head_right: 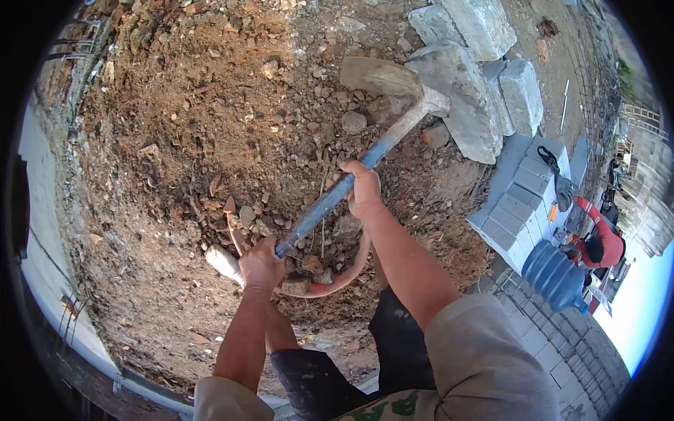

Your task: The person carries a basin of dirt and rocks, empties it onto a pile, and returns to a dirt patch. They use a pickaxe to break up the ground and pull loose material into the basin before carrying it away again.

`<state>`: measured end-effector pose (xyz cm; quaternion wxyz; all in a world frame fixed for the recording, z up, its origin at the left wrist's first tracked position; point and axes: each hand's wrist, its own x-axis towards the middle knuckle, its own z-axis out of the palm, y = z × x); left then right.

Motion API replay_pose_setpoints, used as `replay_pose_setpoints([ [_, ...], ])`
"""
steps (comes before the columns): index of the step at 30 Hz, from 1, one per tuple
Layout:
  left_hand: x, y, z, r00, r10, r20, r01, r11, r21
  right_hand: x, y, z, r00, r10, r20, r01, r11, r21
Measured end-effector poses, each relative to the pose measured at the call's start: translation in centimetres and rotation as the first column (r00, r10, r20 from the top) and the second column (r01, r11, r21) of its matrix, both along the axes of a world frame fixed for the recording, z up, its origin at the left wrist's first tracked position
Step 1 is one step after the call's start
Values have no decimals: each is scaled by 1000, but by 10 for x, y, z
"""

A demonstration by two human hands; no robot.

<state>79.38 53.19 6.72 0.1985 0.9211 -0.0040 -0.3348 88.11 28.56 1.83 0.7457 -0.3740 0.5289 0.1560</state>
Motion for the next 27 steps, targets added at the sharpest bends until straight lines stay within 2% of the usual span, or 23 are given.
replay_pose_setpoints([
  [2, 54, -20, -20, 1000, -1, 10, 1, 1000, -13, 45, -15, -40, 996, -60, -69, 55, 996, -64],
  [5, 60, -16, -35, 959, -17, -283, 66, 984, 164, 52, 12, -80, 943, 115, -312, -178, 967, -181],
  [6, 44, -5, -37, 933, 4, -360, 61, 984, 168, 36, 30, -81, 933, 147, -328, -197, 973, -124],
  [8, 8, 15, -10, 864, 39, -502, 73, 977, 203, -2, 63, -81, 967, 44, -251, -64, 995, -72],
  [9, -1, 19, 12, 830, 72, -554, 70, 971, 230, -19, 74, -75, 941, 139, -307, -149, 989, -7],
  [10, -22, 30, 22, 810, 109, -576, 44, 968, 245, -38, 86, -77, 908, 195, -370, -225, 974, -38],
  [12, -33, 46, 37, 782, 142, -607, 18, 968, 250, -48, 114, -54, 913, 162, -373, -192, 980, -44],
  [17, -35, 85, 85, 757, 117, -643, 41, 974, 225, -62, 143, -20, 888, 228, -400, -220, 973, 66],
  [19, -76, 100, 102, 756, 145, -638, 14, 971, 238, -106, 157, -11, 860, 279, -428, -251, 960, 121],
  [20, -105, 109, 112, 715, 163, -680, 29, 965, 261, -135, 162, -4, 830, 323, -454, -289, 946, 145],
  [21, -130, 117, 122, 678, 182, -712, 39, 959, 281, -138, 176, 43, 831, 226, -509, -168, 973, 159],
  [22, -148, 125, 142, 643, 198, -739, 38, 956, 290, -178, 179, 47, 856, 310, -412, -233, 945, 227],
  [23, -167, 131, 163, 605, 214, -767, 37, 954, 296, -196, 186, 76, 854, 284, -436, -195, 952, 237],
  [26, -226, 149, 203, 621, 252, -742, 8, 945, 328, -253, 188, 121, 798, 300, -522, -94, 919, 384],
  [27, -232, 151, 214, 624, 262, -736, -3, 943, 334, -258, 184, 132, 818, 294, -494, -86, 912, 401],
])
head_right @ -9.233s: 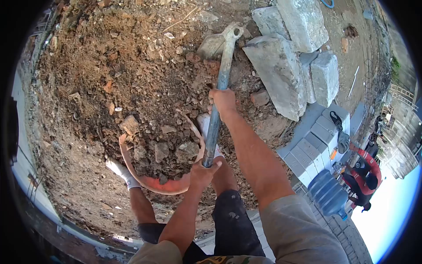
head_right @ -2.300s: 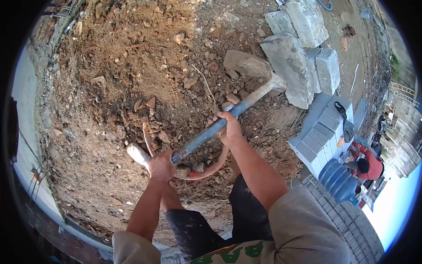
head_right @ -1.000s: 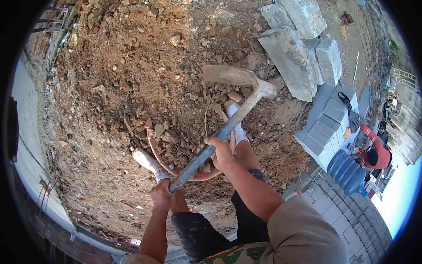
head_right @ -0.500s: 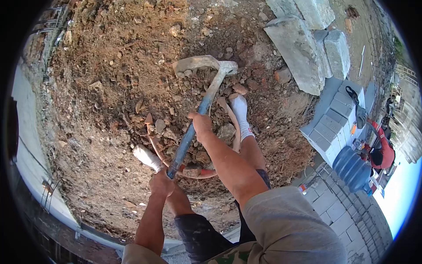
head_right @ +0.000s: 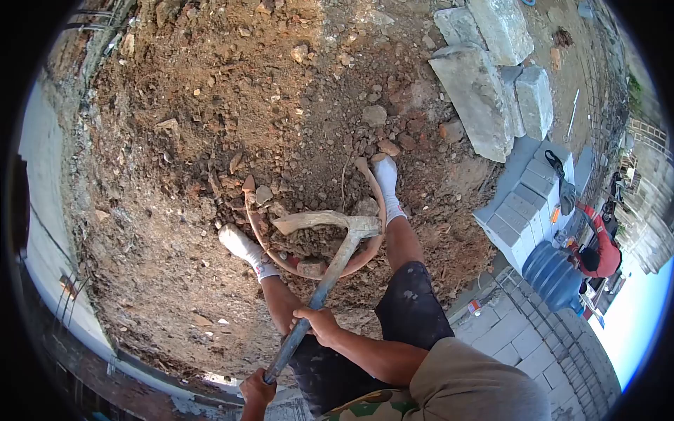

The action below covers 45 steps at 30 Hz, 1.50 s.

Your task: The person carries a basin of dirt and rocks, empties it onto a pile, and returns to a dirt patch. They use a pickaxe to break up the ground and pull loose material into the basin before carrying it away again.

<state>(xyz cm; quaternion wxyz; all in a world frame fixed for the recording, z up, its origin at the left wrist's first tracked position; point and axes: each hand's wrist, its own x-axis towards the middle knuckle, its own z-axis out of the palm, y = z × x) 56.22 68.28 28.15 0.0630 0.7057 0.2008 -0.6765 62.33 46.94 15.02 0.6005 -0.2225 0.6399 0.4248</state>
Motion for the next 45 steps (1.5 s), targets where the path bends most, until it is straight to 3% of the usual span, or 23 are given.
replay_pose_setpoints([
  [2, 4, -6, -3, 996, -28, 86, 30, 999, -19, 3, -18, 3, 994, -90, 65, 90, 996, -7],
  [4, 16, -21, -45, 953, -64, 296, 99, 990, -103, 35, -48, -11, 979, -156, 131, 164, 985, -60],
  [5, 42, -33, -69, 924, -53, 378, 124, 979, -165, 49, -68, -31, 963, -115, 244, 148, 981, -122],
  [6, 77, -48, -98, 889, -37, 455, 157, 961, -228, 61, -90, -57, 964, -106, 244, 160, 964, -212],
  [7, 107, -64, -128, 846, -78, 528, 241, 938, -248, 107, -111, -50, 947, -205, 249, 254, 950, -184],
  [9, 179, -109, -173, 771, -106, 628, 348, 896, -275, 138, -159, -95, 868, -281, 410, 411, 870, -271],
  [11, 242, -147, -210, 637, -171, 752, 540, 794, -278, 176, -208, -118, 838, -280, 469, 456, 832, -317],
  [12, 268, -166, -226, 482, -166, 860, 626, 752, -206, 191, -228, -132, 806, -290, 515, 498, 802, -328],
  [16, 361, -231, -269, 483, -392, 783, 773, 610, -172, 235, -280, -203, 748, -374, 549, 618, 694, -369],
  [18, 357, -241, -269, 513, -493, 703, 806, 558, -197, 225, -280, -241, 802, -405, 440, 587, 673, -450],
  [19, 355, -243, -263, 518, -533, 669, 817, 539, -203, 216, -276, -255, 772, -487, 409, 627, 687, -367],
  [21, 359, -238, -247, 499, -612, 613, 843, 506, -182, 195, -251, -258, 700, -580, 417, 707, 648, -284],
  [23, 357, -220, -226, 467, -688, 556, 871, 468, -153, 184, -211, -257, 708, -630, 318, 706, 619, -345],
  [27, 404, -182, -210, 293, -804, 517, 947, 320, -37, 218, -148, -225, 676, -687, 267, 727, 564, -391],
  [30, 422, -159, -187, 363, -822, 439, 925, 374, -64, 237, -117, -219, 648, -721, 245, 749, 544, -379],
  [33, 410, -112, -196, 467, -805, 365, 870, 492, -28, 259, -85, -200, 811, -552, 195, 576, 692, -435],
  [37, 384, -83, -191, 642, -692, 330, 742, 670, -37, 271, -65, -194, 919, -354, 171, 389, 754, -530],
  [39, 342, -67, -198, 779, -538, 321, 591, 801, -91, 273, -59, -171, 981, -129, 142, 187, 810, -556],
  [41, 296, -65, -185, 893, -358, 274, 392, 917, -79, 261, -46, -180, 988, 94, 123, -14, 846, -532],
  [43, 243, -56, -182, 944, -191, 270, 216, 974, -66, 244, -27, -193, 951, 304, 53, -226, 802, -553],
  [45, 194, -59, -173, 967, -16, 253, 31, 998, -54, 227, -12, -186, 810, 578, 103, -422, 695, -582],
])
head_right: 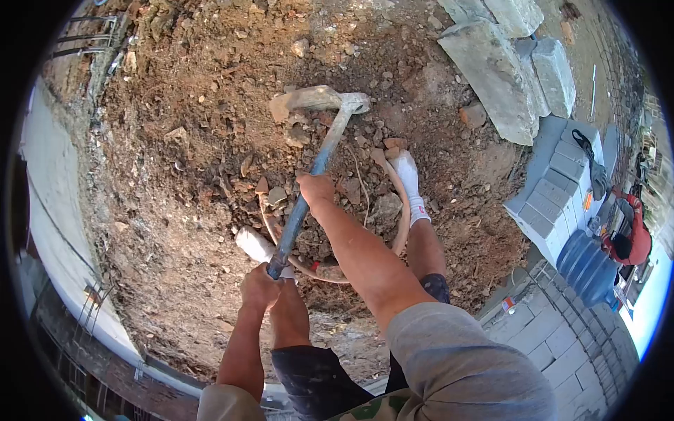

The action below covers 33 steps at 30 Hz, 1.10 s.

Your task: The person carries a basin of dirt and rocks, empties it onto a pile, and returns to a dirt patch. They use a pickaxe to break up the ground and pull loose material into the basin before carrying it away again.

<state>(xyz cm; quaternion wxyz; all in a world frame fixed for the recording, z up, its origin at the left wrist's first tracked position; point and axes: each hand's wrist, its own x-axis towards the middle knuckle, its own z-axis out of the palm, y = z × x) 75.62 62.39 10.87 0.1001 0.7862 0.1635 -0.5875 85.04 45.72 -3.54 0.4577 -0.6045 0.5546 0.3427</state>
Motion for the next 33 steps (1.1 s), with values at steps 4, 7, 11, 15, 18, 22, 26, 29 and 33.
replay_pose_setpoints([
  [4, -51, -21, 34, 969, 243, -29, -244, 970, -3, -45, 5, -15, 977, 213, 30, -214, 976, 44],
  [7, -74, -55, 58, 903, 420, -96, -427, 902, -71, -54, -13, 4, 901, 434, 15, -434, 901, 2],
  [11, -98, -85, 88, 853, 489, -183, -508, 858, -75, -56, -32, 52, 825, 565, -29, -562, 824, 78],
  [15, -120, -64, 125, 904, 406, -134, -414, 909, -38, -115, -35, 77, 966, 200, -164, -179, 974, 136],
  [18, -145, -26, 151, 938, 253, -236, -268, 963, -30, -171, -25, 110, 981, -136, -138, 167, 956, 243],
  [22, -217, 20, 192, 924, 158, -348, -183, 982, -38, -246, -2, 191, 963, -121, -240, 167, 968, 185],
  [26, -239, 22, 194, 961, 116, -252, -137, 988, -67, -239, -15, 223, 907, -314, -281, 378, 902, 210],
  [29, -168, -18, 145, 986, 123, -115, -143, 973, -179, -168, -68, 186, 983, -163, -90, 180, 953, 245],
  [33, -68, -126, 124, 945, 325, 44, -264, 832, -488, -29, -157, 161, 951, -266, 155, 244, 958, 150],
])
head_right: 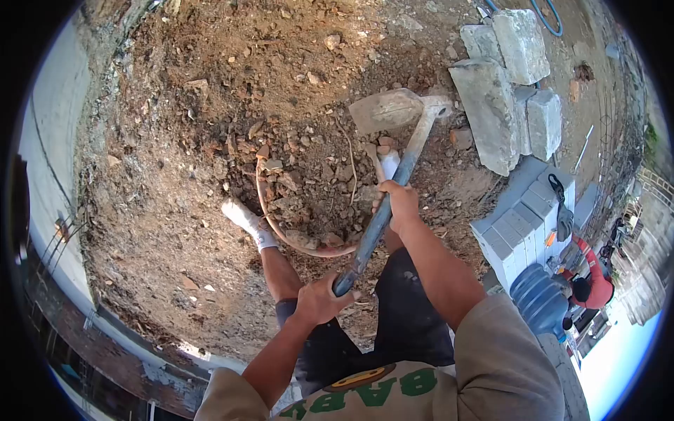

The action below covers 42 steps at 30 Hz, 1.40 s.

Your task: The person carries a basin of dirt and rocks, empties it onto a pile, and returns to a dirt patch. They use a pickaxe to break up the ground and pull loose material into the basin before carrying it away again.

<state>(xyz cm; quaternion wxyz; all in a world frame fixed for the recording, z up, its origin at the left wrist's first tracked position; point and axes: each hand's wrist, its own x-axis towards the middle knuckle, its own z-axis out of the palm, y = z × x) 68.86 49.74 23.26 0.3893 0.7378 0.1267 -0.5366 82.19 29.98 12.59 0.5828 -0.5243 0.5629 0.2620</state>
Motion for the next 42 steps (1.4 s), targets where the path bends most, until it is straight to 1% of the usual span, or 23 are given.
replay_pose_setpoints([
  [1, 21, -21, 2, 999, 36, 27, -33, 994, -100, 24, -41, -16, 995, 99, 33, -98, 995, -28],
  [2, 28, -35, -3, 972, 222, 79, -211, 969, -131, 58, -63, 2, 970, 242, -15, -242, 964, -108],
  [4, 33, -63, -18, 814, 559, 157, -525, 824, -212, 92, -137, -13, 804, 581, -130, -594, 772, -226],
  [6, 33, -54, -40, 823, 502, 266, -512, 858, -34, 115, -200, -28, 243, 872, -424, -921, 69, -385],
  [8, 25, -33, -59, 854, 441, 277, -502, 837, 216, 117, -217, -19, 49, 870, -490, -954, -104, -280],
  [10, -12, 2, -104, 889, 226, 399, -409, 784, 468, 105, -232, -13, -99, 852, -514, -958, -221, -183],
  [11, 5, 9, -92, 862, 417, 287, -506, 681, 530, 94, -241, -20, -144, 847, -512, -954, -256, -155],
  [13, -3, 32, -113, 858, 337, 388, -514, 563, 648, 55, -265, -62, -202, 839, -505, -958, -276, -76],
  [15, 27, 30, -104, 833, 415, 366, -551, 554, 625, 27, -262, -75, -210, 813, -543, -976, -211, 62],
  [18, 50, 22, -115, 826, 367, 428, -557, 646, 522, -17, -266, -86, -169, 808, -564, -984, -166, 57],
  [21, 62, 15, -146, 827, 277, 489, -523, 698, 489, -45, -253, -95, -50, 818, -572, -994, -95, -49],
  [24, 69, 9, -164, 857, 285, 429, -496, 679, 541, -33, -210, -105, -18, 860, -509, -906, -230, -357],
  [26, 55, 20, -188, 873, 278, 400, -472, 683, 558, -15, -175, -128, 14, 967, -256, -779, -150, -608],
  [27, 51, 22, -198, 881, 272, 388, -466, 640, 611, -2, -153, -143, 51, 982, -184, -852, -53, -522],
  [29, 43, 36, -213, 900, 261, 350, -436, 519, 735, 17, -114, -189, 73, 977, -200, -911, -17, -411],
  [31, 27, 72, -243, 885, 395, 245, -426, 479, 768, 23, -106, -266, 41, 975, -218, -927, -44, -373],
  [32, 16, 87, -256, 853, 469, 230, -464, 478, 746, 26, -104, -285, 113, 977, -180, -931, 42, -362],
  [33, 8, 101, -268, 819, 533, 213, -502, 484, 717, 30, -98, -291, 152, 965, -214, -901, 47, -431],
  [35, -6, 111, -287, 768, 611, 189, -554, 487, 676, 17, -115, -306, 83, 996, -40, -756, 37, -653],
  [37, -17, 114, -308, 735, 650, 193, -589, 470, 657, 14, -117, -300, 164, 986, -17, -672, 100, -734],
  [38, -35, 114, -329, 742, 596, 306, -629, 463, 624, 13, -115, -296, 197, 980, 4, -632, 130, -764],
  [41, -29, 102, -320, 690, 693, 210, -607, 395, 690, 28, -108, -285, 125, 968, -218, -674, -79, -734],
  [42, -29, 105, -324, 732, 666, 147, -519, 404, 753, 34, -109, -284, -39, 960, -276, -689, -226, -688],
])
